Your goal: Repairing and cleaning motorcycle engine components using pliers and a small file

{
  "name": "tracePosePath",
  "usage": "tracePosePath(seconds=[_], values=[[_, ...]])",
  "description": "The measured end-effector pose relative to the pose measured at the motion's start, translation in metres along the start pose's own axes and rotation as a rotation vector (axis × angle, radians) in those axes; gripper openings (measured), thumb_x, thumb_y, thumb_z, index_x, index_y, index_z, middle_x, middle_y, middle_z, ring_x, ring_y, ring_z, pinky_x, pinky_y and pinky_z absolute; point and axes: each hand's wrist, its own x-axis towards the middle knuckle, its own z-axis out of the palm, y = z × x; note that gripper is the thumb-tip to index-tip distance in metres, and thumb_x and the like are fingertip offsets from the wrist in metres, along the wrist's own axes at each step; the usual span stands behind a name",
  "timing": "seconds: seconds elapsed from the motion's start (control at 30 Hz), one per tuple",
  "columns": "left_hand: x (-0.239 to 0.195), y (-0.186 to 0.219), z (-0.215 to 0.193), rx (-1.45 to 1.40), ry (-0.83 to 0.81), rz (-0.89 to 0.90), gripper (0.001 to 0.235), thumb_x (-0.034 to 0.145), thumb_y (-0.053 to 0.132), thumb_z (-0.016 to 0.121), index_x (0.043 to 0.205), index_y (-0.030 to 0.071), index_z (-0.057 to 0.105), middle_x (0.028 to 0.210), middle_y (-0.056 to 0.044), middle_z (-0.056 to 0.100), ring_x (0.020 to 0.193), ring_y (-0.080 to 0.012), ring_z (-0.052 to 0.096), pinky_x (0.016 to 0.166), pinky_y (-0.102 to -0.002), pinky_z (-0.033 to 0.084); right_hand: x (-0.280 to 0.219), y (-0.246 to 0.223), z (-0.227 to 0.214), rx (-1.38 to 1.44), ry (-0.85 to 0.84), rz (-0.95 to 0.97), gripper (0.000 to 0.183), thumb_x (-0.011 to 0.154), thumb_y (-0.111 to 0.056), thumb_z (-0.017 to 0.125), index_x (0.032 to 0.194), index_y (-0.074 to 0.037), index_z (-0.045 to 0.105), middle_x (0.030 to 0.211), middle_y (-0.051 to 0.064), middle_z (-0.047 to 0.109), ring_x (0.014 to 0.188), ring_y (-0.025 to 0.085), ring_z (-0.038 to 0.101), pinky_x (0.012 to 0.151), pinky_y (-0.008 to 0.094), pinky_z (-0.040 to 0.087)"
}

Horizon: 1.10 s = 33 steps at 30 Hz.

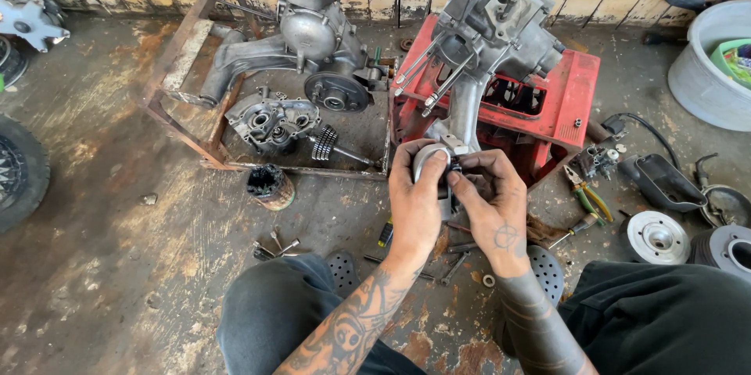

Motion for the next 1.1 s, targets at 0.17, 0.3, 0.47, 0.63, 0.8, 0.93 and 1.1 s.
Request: tracePosePath(seconds=[0.17, 0.3, 0.47, 0.63, 0.8, 0.93, 1.1], values=[[-0.003, -0.011, -0.001, 0.093, 0.011, 0.010, 0.042, 0.093, 0.029, 0.071, 0.123, 0.003, 0.061, 0.099, -0.015, 0.055, 0.096, -0.0250, 0.054, 0.086, -0.043, 0.044, 0.005, 0.003, -0.002, -0.246, 0.036, -0.075, 0.009, 0.095, -0.009, 0.072, 0.098, -0.001, 0.067, 0.079, 0.016, 0.069, 0.072, 0.022, 0.069, 0.058, 0.037, 0.052], [0.007, -0.027, -0.004, 0.017, 0.035, -0.088, 0.041, 0.098, 0.030, 0.066, 0.128, 0.002, 0.056, 0.102, -0.014, 0.056, 0.097, -0.0239, 0.056, 0.079, -0.041, 0.050, 0.006, 0.005, -0.001, -0.324, 0.116, -0.185, 0.006, 0.093, -0.006, 0.069, 0.097, -0.002, 0.066, 0.077, 0.019, 0.071, 0.063, 0.029, 0.071, 0.050, 0.034, 0.052], [0.013, -0.029, -0.008, -0.166, 0.058, -0.229, 0.047, 0.101, 0.036, 0.064, 0.129, 0.000, 0.054, 0.106, -0.014, 0.058, 0.093, -0.0236, 0.061, 0.077, -0.037, 0.057, 0.019, 0.019, -0.011, -0.014, 0.121, -0.123, 0.012, 0.095, -0.013, 0.061, 0.099, -0.002, 0.062, 0.081, 0.021, 0.072, 0.066, 0.024, 0.070, 0.055, 0.034, 0.055], [0.026, -0.045, -0.026, -0.392, 0.059, -0.332, 0.045, 0.100, 0.038, 0.066, 0.125, 0.003, 0.054, 0.102, -0.015, 0.064, 0.086, -0.0280, 0.069, 0.065, -0.042, 0.062, 0.038, 0.068, -0.002, 0.383, 0.111, 0.035, 0.013, 0.093, -0.015, 0.056, 0.096, -0.003, 0.056, 0.079, 0.020, 0.070, 0.063, 0.026, 0.072, 0.054, 0.030, 0.057], [0.015, -0.015, -0.041, -0.550, 0.134, -0.407, 0.031, 0.090, 0.038, 0.073, 0.099, 0.008, 0.072, 0.091, -0.016, 0.075, 0.077, -0.0267, 0.072, 0.065, -0.038, 0.061, 0.028, 0.186, 0.011, -0.279, -0.403, 0.526, 0.030, 0.086, -0.044, 0.075, 0.107, -0.022, 0.079, 0.108, 0.007, 0.076, 0.111, 0.023, 0.069, 0.101, 0.039, 0.050], [0.022, -0.009, -0.068, -0.606, 0.130, -0.498, 0.039, 0.090, 0.042, 0.068, 0.100, 0.004, 0.071, 0.089, -0.020, 0.073, 0.076, -0.0283, 0.073, 0.065, -0.040, 0.062, -0.015, 0.325, 0.011, -0.415, -0.579, 0.616, 0.038, 0.089, -0.031, 0.072, 0.117, -0.006, 0.075, 0.098, 0.019, 0.077, 0.088, 0.026, 0.077, 0.084, 0.039, 0.060], [0.021, -0.001, -0.100, -0.664, 0.134, -0.454, 0.041, 0.095, 0.028, 0.058, 0.123, -0.001, 0.060, 0.098, -0.018, 0.067, 0.084, -0.0245, 0.066, 0.073, -0.036, 0.055, -0.046, 0.377, -0.014, -0.540, -0.582, 0.792, 0.033, 0.086, -0.027, 0.069, 0.101, 0.002, 0.075, 0.073, 0.007, 0.076, 0.059, 0.017, 0.066, 0.055, 0.026, 0.054]])
